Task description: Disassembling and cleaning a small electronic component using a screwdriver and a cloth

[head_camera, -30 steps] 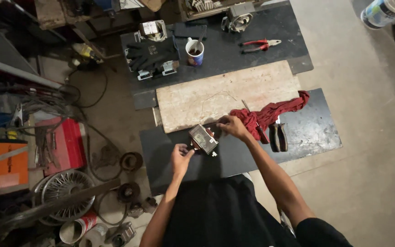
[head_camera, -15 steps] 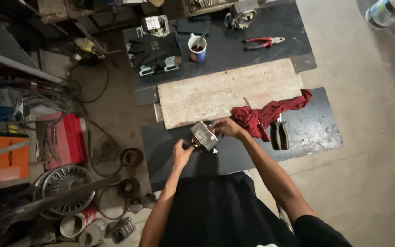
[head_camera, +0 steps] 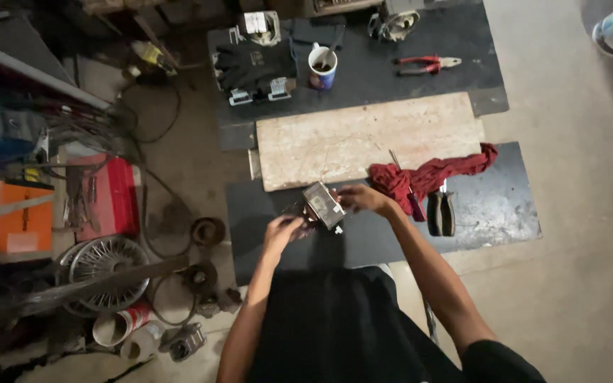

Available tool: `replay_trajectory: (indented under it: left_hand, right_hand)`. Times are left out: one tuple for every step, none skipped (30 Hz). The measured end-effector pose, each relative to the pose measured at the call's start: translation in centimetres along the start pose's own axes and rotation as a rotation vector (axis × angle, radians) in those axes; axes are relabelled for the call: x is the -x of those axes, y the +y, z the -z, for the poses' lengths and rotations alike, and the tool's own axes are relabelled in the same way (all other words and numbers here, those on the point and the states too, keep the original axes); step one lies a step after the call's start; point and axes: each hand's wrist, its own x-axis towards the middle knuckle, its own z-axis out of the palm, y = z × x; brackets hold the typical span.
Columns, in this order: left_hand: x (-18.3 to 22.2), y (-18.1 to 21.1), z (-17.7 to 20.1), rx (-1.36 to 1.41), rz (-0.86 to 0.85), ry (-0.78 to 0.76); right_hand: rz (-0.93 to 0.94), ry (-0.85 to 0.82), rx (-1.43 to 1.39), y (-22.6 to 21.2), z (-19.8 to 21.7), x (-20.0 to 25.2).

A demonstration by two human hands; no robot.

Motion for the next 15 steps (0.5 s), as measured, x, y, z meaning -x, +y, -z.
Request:
replay_trajectory:
  left_hand:
    - [0.3,0.1,1.3,-0.002,-0.003,-0.001]
    - [0.5,0.2,2.5,-0.044,0.020,0.162]
    - [1.1,-0.2,3.8,-0.091,0.052,0.324]
    - [1.8,-1.0,6.3,-0.100,0.060,0.320]
    - [2.4,-1.4,8.7,0.028,0.052,0.402]
    - [2.9,-1.8,11.2,0.157,0.045,0.484]
    - [3.6,-2.4,14.8,0.155,0.047,0.481]
    - [4.3,-2.9,18.5,0.128,-0.080,0.647]
    - [5.4,-3.7,22.4,0.103,-0.209,0.817]
    - [7.0,-2.5,24.8,0.103,-0.205,0.822]
    - [8.8,-1.4,27.2,0.095,-0.270,0.958]
    - [10.6,-0.4,29.6,0.086,-0.334,1.094]
    - [12.4,0.6,30.9,0.089,-0.331,1.102]
    - [14.3,1.7,32.2,0.234,-0.153,1.068]
    - [16.3,2.6,33.5,0.379,0.023,1.026]
  right_hand:
    - [0.003,0.002,-0.001,-0.1,0.8,0.3]
    - [0.029,0.032,0.036,-0.1,1.6,0.5]
    - [0.046,0.065,0.066,0.4,2.2,1.2]
    - [0.039,0.069,0.057,0.8,2.8,2.1]
    - [0.075,0.137,0.027,1.0,3.6,2.9]
    - [0.111,0.205,-0.003,1.2,4.4,3.8]
    - [0.109,0.208,-0.005,0.1,4.0,5.8]
    - [0.134,0.292,-0.014,-1.1,3.6,7.7]
    - [0.157,0.369,-0.020,-2.3,3.0,9.5]
    - [0.154,0.364,-0.019,-2.0,3.4,9.8]
    - [0.072,0.346,-0.090,-1.7,3.9,10.0]
    - [-0.010,0.328,-0.159,-1.4,4.3,10.2]
    - [-0.012,0.321,-0.155,-1.2,4.3,10.4]
    - [0.007,0.386,-0.086,-1.1,4.2,10.5]
    - [0.027,0.449,-0.016,-0.9,4.0,10.7]
